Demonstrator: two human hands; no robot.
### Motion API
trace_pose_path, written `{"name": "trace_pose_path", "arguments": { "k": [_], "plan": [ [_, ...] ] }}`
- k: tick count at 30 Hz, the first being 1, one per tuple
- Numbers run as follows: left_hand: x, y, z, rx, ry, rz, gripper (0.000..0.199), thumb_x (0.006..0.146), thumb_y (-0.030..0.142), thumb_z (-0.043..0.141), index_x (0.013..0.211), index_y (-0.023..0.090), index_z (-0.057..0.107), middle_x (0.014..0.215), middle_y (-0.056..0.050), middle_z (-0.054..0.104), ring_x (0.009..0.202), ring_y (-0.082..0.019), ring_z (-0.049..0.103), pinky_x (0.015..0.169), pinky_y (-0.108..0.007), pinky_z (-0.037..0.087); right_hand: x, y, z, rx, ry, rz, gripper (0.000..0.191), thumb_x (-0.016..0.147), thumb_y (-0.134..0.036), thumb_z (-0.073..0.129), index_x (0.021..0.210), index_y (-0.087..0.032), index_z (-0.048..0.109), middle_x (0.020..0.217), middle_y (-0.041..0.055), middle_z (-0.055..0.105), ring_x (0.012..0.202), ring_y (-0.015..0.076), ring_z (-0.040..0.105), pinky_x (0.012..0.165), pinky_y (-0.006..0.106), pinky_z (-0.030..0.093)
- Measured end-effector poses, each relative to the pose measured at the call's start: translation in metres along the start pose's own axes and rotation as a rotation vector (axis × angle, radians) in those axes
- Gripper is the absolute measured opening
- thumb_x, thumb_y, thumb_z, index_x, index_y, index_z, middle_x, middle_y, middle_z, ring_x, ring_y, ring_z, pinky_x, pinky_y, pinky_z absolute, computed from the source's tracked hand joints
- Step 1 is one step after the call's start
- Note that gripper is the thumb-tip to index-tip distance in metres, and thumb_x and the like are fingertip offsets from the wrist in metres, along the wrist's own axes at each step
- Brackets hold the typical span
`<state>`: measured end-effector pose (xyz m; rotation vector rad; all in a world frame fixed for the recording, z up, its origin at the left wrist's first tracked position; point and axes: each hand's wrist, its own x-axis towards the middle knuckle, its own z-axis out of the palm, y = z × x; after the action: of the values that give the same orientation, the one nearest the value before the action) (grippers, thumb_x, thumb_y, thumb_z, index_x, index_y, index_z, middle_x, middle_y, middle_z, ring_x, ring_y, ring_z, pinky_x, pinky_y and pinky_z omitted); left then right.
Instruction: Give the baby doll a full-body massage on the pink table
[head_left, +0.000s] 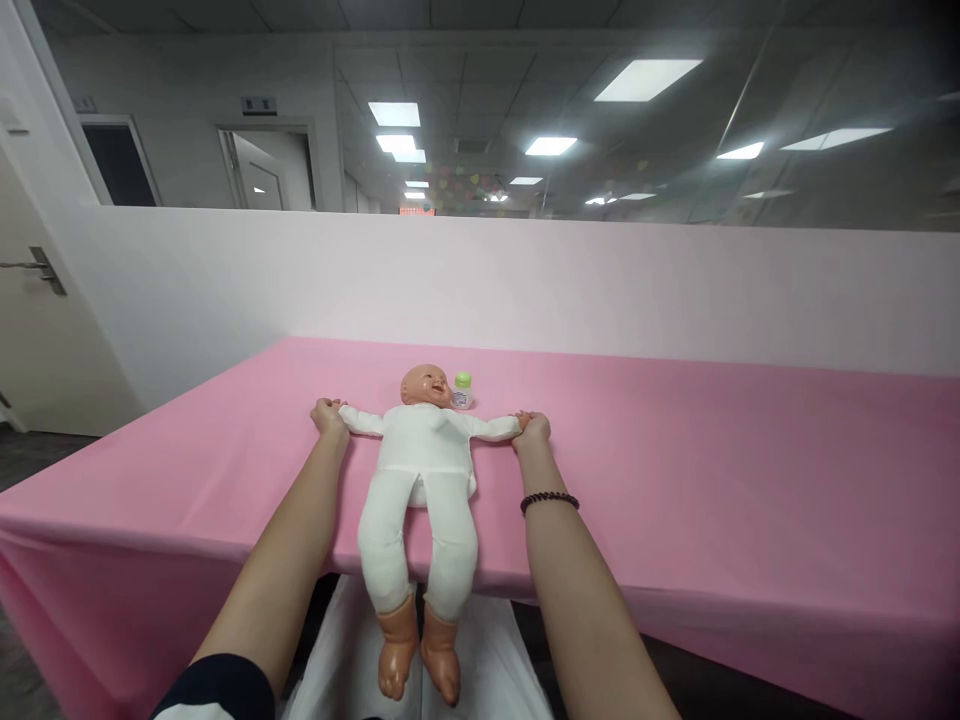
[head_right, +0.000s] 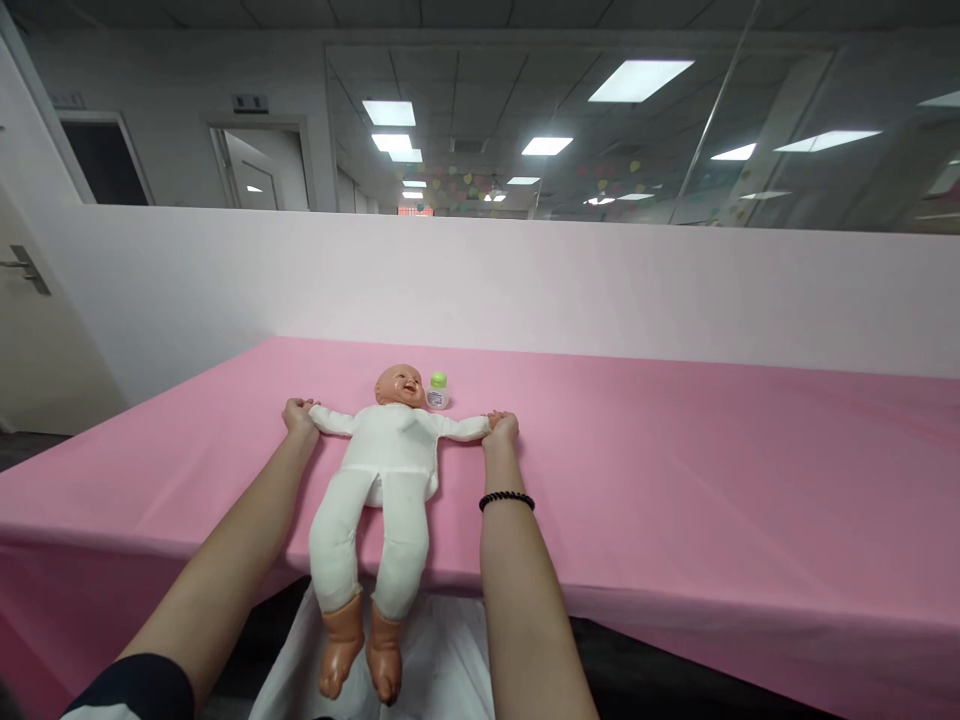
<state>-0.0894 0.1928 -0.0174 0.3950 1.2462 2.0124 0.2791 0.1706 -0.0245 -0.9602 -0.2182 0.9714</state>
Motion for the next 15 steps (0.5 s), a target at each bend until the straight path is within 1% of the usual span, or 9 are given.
{"name": "trace_pose_path", "arguments": {
  "k": [4, 8, 12, 15],
  "plan": [
    [-0.002, 0.002, 0.001, -0.001, 0.023, -0.03, 0.006, 0.067, 0.02, 0.048, 0.07, 0.021, 0.042, 0.069, 0.0, 0.054, 0.057, -0.014, 0.052, 0.062, -0.031, 0.044, 0.001, 0.002, -0.001, -0.009, 0.021, 0.009, 0.031, 0.098, -0.036, 0.06, 0.12, -0.015, 0.06, 0.115, 0.0085, 0.063, 0.095, 0.0179, 0.065, 0.08, 0.036, 0.058],
    [-0.002, 0.002, 0.002, -0.002, 0.025, -0.032, 0.006, 0.068, 0.021, 0.047, 0.068, 0.022, 0.041, 0.067, 0.001, 0.052, 0.057, -0.014, 0.052, 0.062, -0.03, 0.044, 0.005, 0.005, -0.001, -0.014, 0.015, 0.006, 0.032, 0.097, -0.037, 0.06, 0.121, -0.015, 0.06, 0.117, 0.0089, 0.062, 0.097, 0.0188, 0.064, 0.082, 0.037, 0.058],
    [-0.002, 0.002, 0.0, 0.024, 0.023, -0.038, 0.006, 0.068, 0.021, 0.048, 0.066, 0.022, 0.042, 0.066, 0.0, 0.053, 0.058, -0.015, 0.053, 0.061, -0.03, 0.044, 0.01, 0.007, -0.001, -0.01, -0.02, 0.0, 0.033, 0.097, -0.037, 0.06, 0.123, -0.016, 0.059, 0.12, 0.0093, 0.062, 0.101, 0.0199, 0.064, 0.085, 0.039, 0.058],
    [0.0, 0.002, -0.001, 0.04, 0.029, -0.046, 0.005, 0.067, 0.021, 0.049, 0.066, 0.022, 0.044, 0.067, -0.001, 0.056, 0.059, -0.016, 0.054, 0.061, -0.03, 0.044, 0.013, 0.007, -0.003, -0.007, -0.071, -0.021, 0.031, 0.098, -0.038, 0.059, 0.12, -0.015, 0.06, 0.115, 0.0083, 0.063, 0.095, 0.0178, 0.064, 0.081, 0.036, 0.058]
  ]
}}
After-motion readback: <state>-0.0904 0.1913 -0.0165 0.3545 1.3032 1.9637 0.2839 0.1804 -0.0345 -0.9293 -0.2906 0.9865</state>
